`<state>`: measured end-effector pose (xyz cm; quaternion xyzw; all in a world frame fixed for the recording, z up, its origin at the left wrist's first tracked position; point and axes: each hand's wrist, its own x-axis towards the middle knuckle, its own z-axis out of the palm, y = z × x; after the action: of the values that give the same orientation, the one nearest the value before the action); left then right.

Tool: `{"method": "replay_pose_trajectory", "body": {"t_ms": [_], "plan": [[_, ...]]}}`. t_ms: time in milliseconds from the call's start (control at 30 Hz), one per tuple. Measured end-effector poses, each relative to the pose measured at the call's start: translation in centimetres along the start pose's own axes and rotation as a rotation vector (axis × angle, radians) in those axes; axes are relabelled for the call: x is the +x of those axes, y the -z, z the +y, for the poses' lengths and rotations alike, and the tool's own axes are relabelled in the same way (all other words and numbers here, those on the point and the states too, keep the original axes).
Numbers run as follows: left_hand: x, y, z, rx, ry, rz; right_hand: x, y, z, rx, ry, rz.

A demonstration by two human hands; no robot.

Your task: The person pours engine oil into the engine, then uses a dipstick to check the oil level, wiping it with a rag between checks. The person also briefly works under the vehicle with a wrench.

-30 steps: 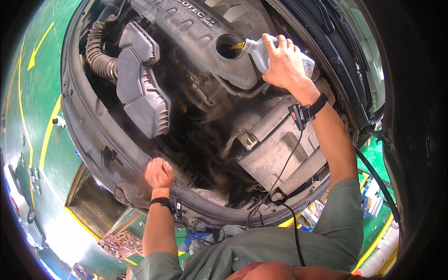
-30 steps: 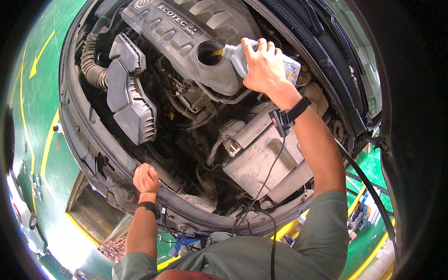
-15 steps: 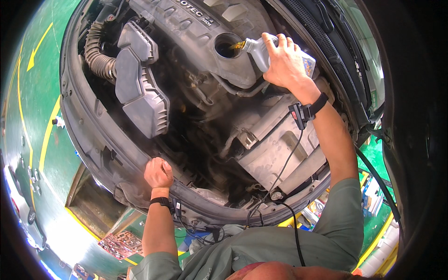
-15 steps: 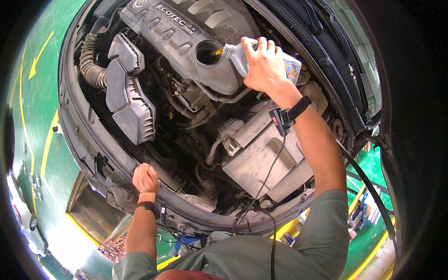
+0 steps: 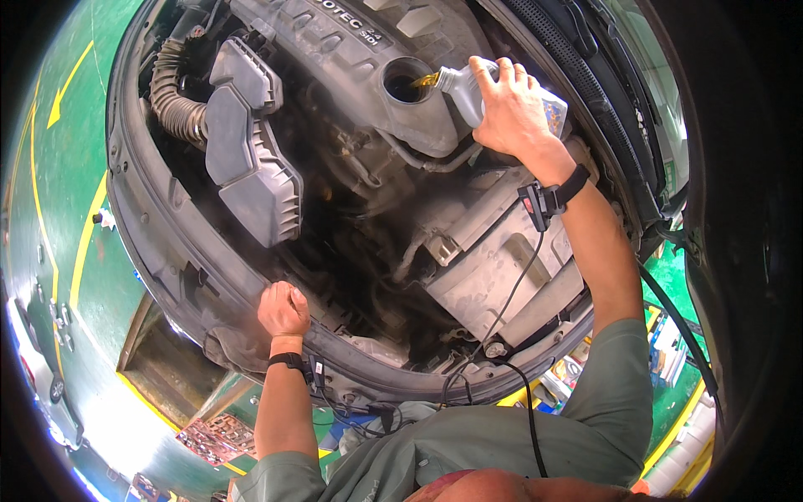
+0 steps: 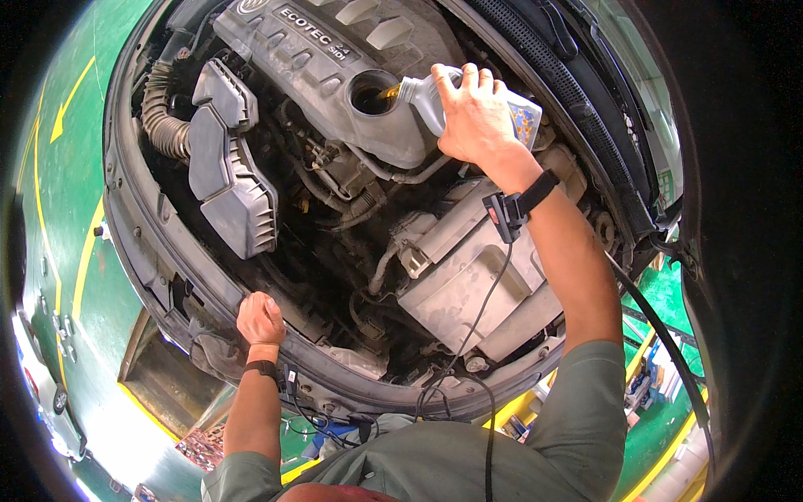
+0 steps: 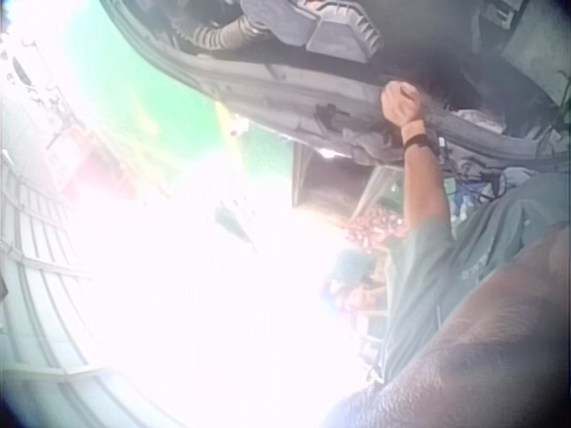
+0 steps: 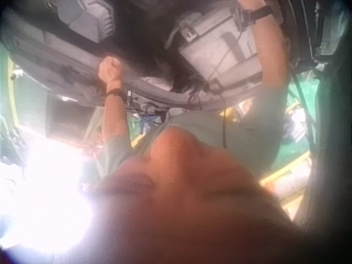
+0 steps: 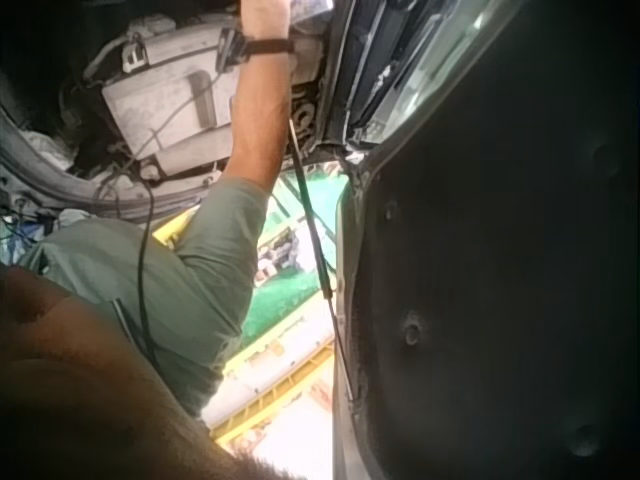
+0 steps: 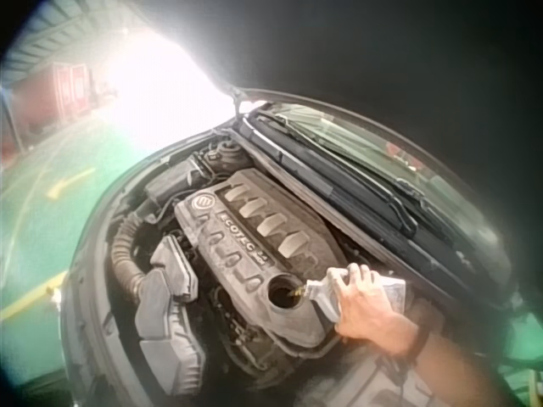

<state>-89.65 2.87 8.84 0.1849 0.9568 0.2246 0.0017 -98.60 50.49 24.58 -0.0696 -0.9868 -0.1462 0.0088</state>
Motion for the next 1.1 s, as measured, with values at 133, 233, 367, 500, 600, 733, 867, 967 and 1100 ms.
{"method": "replay_pose_trajectory", "body": {"t_ms": [133, 233, 367, 500, 600, 733, 867, 967, 1100], "plan": [[-0.07, -0.20, -0.36, 0.004, -0.011, 0.016, -0.03, -0.10, 0.15, -0.016, 0.005, 0.005], [0.07, 0.03, 0.08, -0.007, -0.009, 0.006, -0.04, -0.20, 0.19, -0.019, 0.008, 0.014], [0.07, 0.08, 0.14, -0.008, -0.005, 0.007, -0.09, -0.14, 0.22, -0.008, 0.018, 0.044], [-0.02, -0.15, -0.21, -0.001, -0.012, 0.012, -0.07, -0.29, 0.41, -0.021, 0.023, 0.057], [-0.11, -0.31, -0.40, 0.000, -0.018, 0.020, -0.08, -0.24, 0.45, -0.041, 0.026, 0.058], [-0.25, -0.55, -0.73, 0.009, -0.017, 0.011, -0.10, -0.14, 0.48, -0.062, 0.029, 0.057], [-0.24, -0.45, -0.59, 0.011, -0.012, 0.013, -0.06, -0.08, 0.53, -0.070, 0.028, 0.048], [-0.15, -0.29, -0.37, 0.004, -0.007, 0.009, -0.05, 0.00, 0.47, -0.060, 0.027, 0.047], [-0.03, -0.05, -0.06, -0.002, 0.006, -0.007, -0.03, 0.21, 0.45, -0.061, 0.025, 0.043]]}}
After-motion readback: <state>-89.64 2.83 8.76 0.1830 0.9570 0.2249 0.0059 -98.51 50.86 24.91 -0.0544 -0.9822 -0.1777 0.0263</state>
